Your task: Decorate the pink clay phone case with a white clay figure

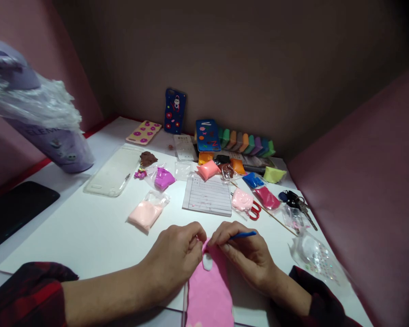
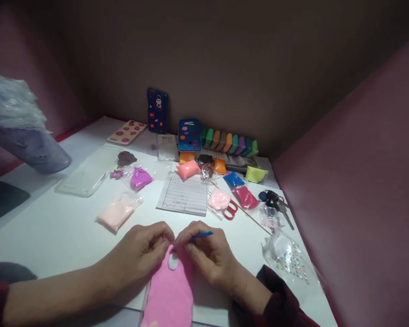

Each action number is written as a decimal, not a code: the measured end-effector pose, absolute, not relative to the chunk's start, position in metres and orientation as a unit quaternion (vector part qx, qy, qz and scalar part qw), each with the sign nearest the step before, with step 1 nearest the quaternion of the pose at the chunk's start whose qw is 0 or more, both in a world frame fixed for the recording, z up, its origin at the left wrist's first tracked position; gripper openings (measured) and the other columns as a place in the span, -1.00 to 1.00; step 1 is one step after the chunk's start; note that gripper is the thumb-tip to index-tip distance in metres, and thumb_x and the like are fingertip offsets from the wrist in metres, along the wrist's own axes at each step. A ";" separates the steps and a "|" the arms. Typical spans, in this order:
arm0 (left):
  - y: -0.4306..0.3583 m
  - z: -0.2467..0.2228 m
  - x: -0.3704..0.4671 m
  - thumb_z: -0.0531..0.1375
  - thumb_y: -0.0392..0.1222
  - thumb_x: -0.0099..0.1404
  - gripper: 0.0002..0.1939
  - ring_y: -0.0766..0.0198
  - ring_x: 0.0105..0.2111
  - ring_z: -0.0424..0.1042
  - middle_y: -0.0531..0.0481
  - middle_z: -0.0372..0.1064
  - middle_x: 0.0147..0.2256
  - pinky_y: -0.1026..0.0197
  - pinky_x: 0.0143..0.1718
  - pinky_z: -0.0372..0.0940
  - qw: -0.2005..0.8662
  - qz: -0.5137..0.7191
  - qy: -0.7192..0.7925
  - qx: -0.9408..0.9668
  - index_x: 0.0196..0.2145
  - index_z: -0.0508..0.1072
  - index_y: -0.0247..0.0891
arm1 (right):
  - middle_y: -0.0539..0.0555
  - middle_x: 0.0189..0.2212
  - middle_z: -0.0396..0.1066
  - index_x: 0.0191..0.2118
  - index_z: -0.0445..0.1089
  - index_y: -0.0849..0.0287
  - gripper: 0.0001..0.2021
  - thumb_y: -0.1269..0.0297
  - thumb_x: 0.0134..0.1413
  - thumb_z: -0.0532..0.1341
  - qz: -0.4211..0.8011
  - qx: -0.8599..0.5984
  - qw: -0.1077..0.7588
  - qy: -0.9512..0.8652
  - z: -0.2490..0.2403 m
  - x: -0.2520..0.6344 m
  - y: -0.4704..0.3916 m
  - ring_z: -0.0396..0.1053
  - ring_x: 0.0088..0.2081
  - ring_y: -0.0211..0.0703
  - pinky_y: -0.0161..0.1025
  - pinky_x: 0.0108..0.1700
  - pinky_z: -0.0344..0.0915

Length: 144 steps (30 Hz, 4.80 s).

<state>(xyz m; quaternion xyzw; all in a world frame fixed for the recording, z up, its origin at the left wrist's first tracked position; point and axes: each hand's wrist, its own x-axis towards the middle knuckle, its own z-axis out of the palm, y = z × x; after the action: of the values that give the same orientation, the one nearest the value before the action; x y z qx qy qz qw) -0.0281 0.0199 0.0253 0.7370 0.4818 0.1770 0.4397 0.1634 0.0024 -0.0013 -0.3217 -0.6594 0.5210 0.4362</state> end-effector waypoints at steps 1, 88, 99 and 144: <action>0.020 0.025 -0.028 0.03 -0.33 0.19 -0.84 0.35 -0.60 0.10 0.18 0.07 -0.66 0.30 -0.53 0.00 0.438 0.178 0.482 0.737 -0.46 0.38 -0.23 | 0.09 -0.33 0.36 -0.20 0.35 0.12 -0.87 0.42 0.22 0.09 0.522 -0.321 0.435 -0.660 -0.001 0.163 0.002 0.34 -0.31 -0.14 -0.10 -0.22 0.33; 0.020 0.025 -0.028 0.02 -0.33 0.19 -0.84 0.34 -0.59 0.12 0.18 0.09 -0.66 0.29 -0.52 -0.01 0.432 0.176 0.486 0.739 -0.47 0.35 -0.22 | 0.09 -0.32 0.37 -0.20 0.39 0.14 -0.87 0.41 0.21 0.11 0.513 -0.364 0.423 -0.652 0.003 0.165 0.001 0.41 -0.31 -0.17 -0.20 -0.25 0.37; 0.019 0.024 -0.028 0.02 -0.33 0.19 -0.85 0.35 -0.60 0.11 0.18 0.09 -0.66 0.30 -0.53 -0.02 0.432 0.182 0.485 0.738 -0.47 0.34 -0.21 | 0.09 -0.34 0.38 -0.21 0.39 0.16 -0.87 0.41 0.21 0.11 0.510 -0.362 0.421 -0.657 0.005 0.164 0.001 0.41 -0.33 -0.17 -0.21 -0.27 0.36; 0.017 0.018 -0.030 0.03 -0.11 0.31 -0.81 0.40 -0.60 -0.03 0.23 -0.04 -0.64 0.33 -0.58 -0.08 0.524 0.322 0.494 0.615 -0.33 0.34 -0.27 | 0.01 -0.42 0.46 -0.28 0.30 0.18 -0.88 0.33 0.08 0.26 0.451 -0.430 0.637 -0.454 0.004 0.155 0.017 0.27 -0.55 -0.36 -0.42 -0.61 0.14</action>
<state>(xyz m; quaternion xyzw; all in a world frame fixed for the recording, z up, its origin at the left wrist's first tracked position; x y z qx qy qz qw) -0.0301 0.0174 0.0182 0.6150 0.4937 0.3224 0.5235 0.1548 0.0170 0.0037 -0.4300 -0.4541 0.4509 0.6369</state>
